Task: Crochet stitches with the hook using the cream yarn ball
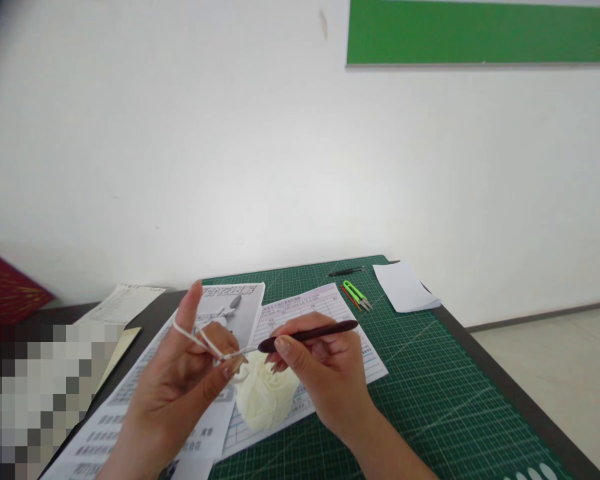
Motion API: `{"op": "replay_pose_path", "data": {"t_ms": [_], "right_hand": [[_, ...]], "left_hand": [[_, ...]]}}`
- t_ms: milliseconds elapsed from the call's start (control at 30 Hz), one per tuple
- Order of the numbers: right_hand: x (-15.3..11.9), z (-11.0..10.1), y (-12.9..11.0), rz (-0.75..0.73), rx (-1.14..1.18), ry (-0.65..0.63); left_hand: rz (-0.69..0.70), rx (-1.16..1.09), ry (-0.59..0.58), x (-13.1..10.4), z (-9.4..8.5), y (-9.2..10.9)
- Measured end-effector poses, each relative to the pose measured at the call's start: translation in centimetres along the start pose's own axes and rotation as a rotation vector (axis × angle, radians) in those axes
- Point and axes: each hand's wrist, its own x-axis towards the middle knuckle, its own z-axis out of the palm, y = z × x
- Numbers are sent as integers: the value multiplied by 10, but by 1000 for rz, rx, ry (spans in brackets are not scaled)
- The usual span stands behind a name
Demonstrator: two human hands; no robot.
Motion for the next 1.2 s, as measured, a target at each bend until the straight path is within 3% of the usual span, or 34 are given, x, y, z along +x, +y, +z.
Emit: {"op": "replay_pose_path", "data": {"t_ms": [133, 233, 400, 567, 733, 1000, 1200], "right_hand": [[6, -2, 1, 112, 58, -47], [8, -3, 2, 95, 61, -17], [6, -5, 1, 6, 1, -1], [8, -5, 1, 106, 33, -23], [10, -4, 4, 210, 86, -10], [8, 1, 12, 206, 137, 106], [6, 3, 14, 217, 86, 97]], "left_hand": [[-82, -78, -32, 2, -1, -1], [-159, -125, -44, 3, -2, 0], [-103, -49, 16, 3, 0, -1], [-92, -4, 21, 2, 2, -2], [-124, -98, -13, 3, 2, -3], [-99, -96, 100, 3, 6, -13], [-120, -133, 126, 4, 10, -12]]}}
